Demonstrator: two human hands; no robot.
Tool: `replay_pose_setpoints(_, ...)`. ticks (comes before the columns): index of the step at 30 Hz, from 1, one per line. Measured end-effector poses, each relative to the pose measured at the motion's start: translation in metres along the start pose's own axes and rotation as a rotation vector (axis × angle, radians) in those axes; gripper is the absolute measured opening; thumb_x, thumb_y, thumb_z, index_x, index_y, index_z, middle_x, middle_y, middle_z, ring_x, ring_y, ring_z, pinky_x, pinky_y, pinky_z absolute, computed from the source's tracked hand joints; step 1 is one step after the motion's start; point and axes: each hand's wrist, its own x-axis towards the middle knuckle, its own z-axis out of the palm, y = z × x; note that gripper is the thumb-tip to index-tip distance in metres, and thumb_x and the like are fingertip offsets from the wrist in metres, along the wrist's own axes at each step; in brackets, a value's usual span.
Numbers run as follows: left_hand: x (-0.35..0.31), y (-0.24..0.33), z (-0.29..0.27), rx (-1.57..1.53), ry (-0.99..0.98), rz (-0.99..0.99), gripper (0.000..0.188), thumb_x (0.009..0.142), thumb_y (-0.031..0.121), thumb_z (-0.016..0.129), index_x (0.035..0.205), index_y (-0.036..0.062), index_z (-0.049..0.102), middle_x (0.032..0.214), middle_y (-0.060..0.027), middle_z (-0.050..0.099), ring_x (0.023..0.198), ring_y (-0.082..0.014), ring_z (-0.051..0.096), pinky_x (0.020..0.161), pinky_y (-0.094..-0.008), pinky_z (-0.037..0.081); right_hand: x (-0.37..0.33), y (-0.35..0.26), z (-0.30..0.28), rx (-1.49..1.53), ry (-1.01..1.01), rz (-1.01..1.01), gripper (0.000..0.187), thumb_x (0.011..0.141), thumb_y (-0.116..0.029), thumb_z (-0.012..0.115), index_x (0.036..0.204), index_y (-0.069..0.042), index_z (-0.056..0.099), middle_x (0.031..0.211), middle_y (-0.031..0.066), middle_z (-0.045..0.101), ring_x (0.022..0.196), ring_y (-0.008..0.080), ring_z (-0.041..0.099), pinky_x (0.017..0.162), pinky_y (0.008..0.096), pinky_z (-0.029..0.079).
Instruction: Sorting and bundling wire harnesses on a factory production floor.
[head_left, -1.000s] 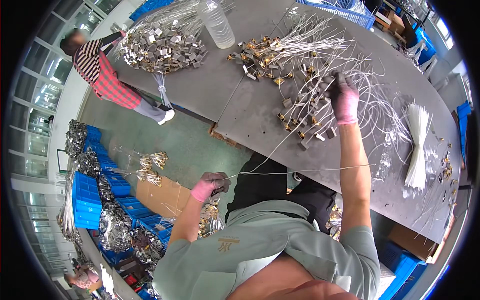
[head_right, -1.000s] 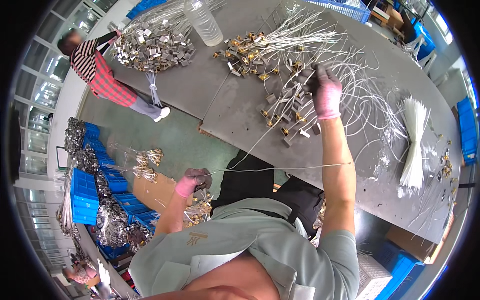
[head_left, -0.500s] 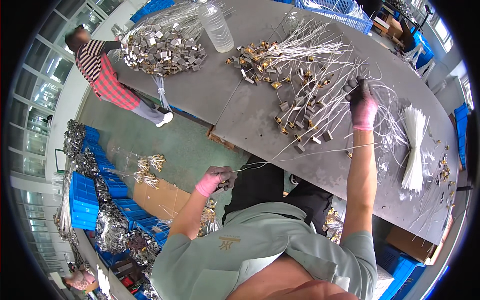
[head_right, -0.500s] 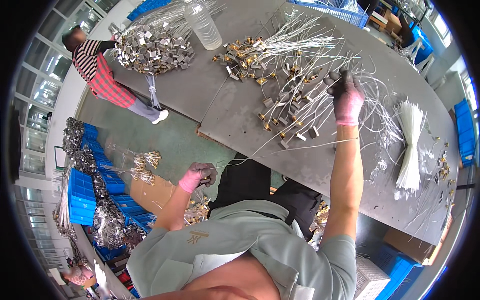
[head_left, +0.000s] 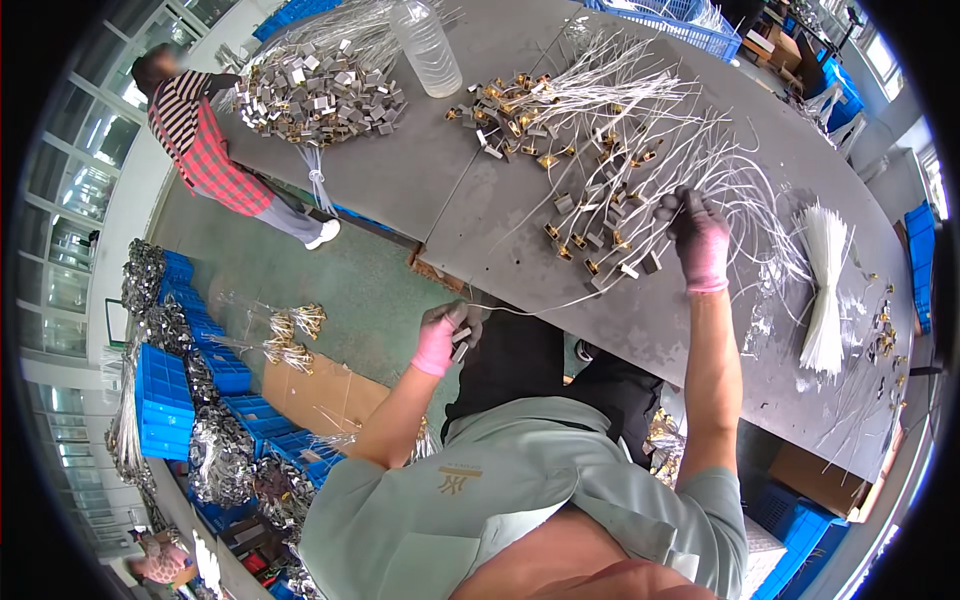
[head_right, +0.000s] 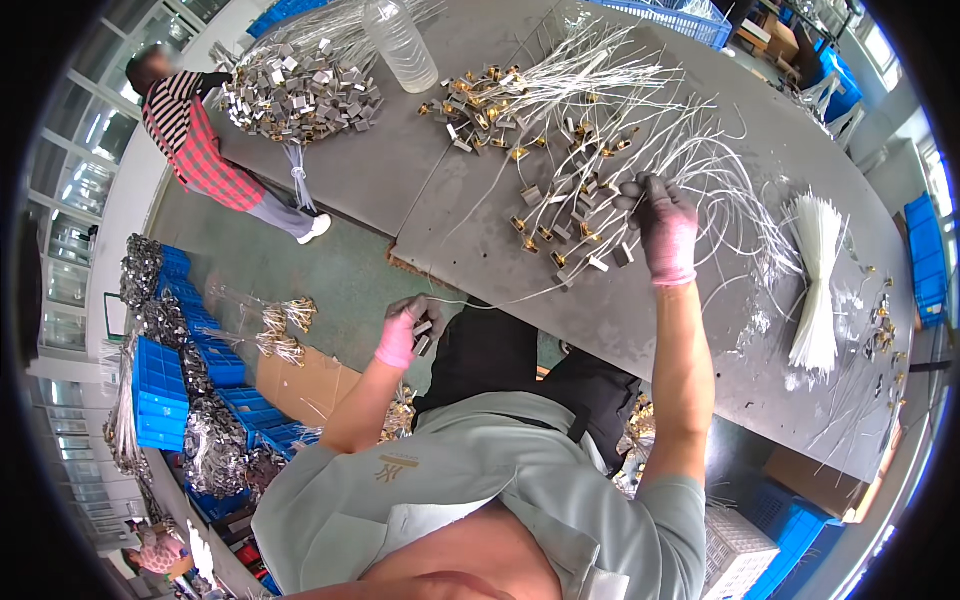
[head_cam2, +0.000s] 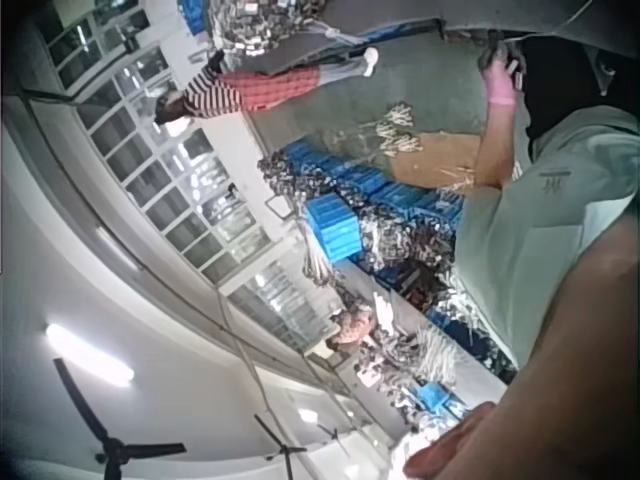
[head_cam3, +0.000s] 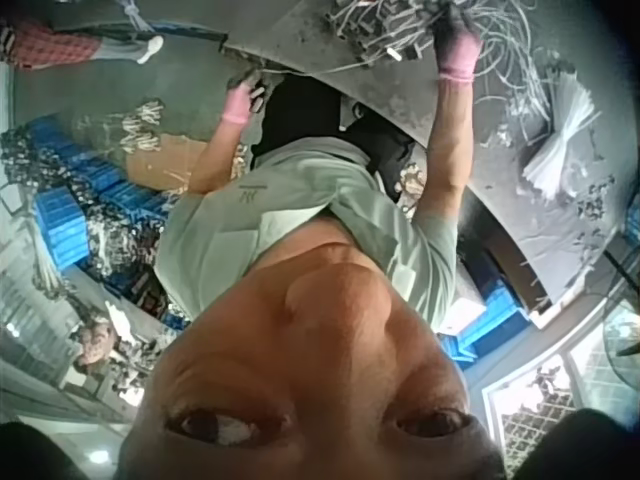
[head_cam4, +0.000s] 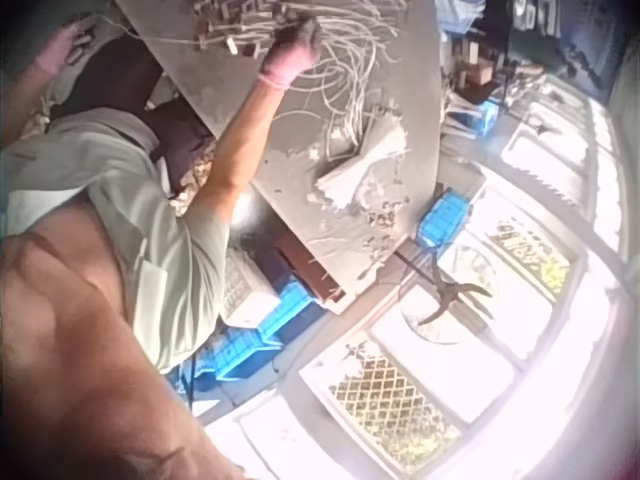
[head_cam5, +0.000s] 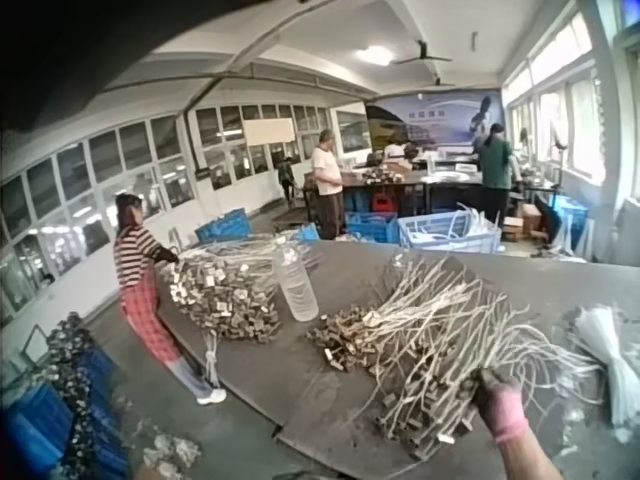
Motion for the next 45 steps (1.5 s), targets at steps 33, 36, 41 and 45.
replay_pose_setpoints(33,0.037,-0.03,0.053,0.378,0.005,0.388,0.031,0.095,0.026,0.053,0.08,-0.0021,0.056,0.068,-0.0032,0.054,0.052,-0.0113,0.051,0.049,-0.0277,0.042,-0.068,0.091,-0.039,-0.001,0.111,0.371,0.035,0.096,-0.028,0.051,0.107,0.004,0.06,0.091,0.0131,0.068,0.07,0.0176,0.065,0.059,0.0265,0.05)
replay_pose_setpoints(36,0.039,-0.035,0.088,0.404,0.031,0.391,0.028,0.095,0.024,0.052,0.084,-0.0017,0.058,0.069,-0.0029,0.054,0.055,-0.0112,0.052,0.052,-0.0274,0.042,-0.094,0.089,0.015,-0.033,-0.085,0.407,0.032,0.097,-0.027,0.051,0.101,0.004,0.059,0.088,0.0139,0.067,0.065,0.0181,0.065,0.056,0.0252,0.049)
replay_pose_setpoints(41,0.074,-0.038,0.117,0.454,-0.108,0.386,0.027,0.094,0.023,0.054,0.106,0.0007,0.063,0.089,-0.0055,0.063,0.082,-0.0144,0.059,0.075,-0.0296,0.047,-0.06,0.059,0.007,0.004,-0.09,0.211,0.032,0.097,-0.026,0.051,0.105,0.005,0.056,0.086,0.0128,0.067,0.068,0.0189,0.066,0.057,0.0279,0.051)
replay_pose_setpoints(45,0.112,-0.012,0.151,0.439,-0.133,0.515,0.026,0.091,0.018,0.056,0.111,0.0032,0.063,0.099,-0.0095,0.067,0.093,-0.0169,0.062,0.083,-0.0289,0.047,-0.027,0.024,-0.006,-0.082,-0.039,0.091,0.031,0.096,-0.025,0.052,0.104,0.004,0.057,0.085,0.0123,0.067,0.066,0.0187,0.066,0.055,0.0279,0.052)
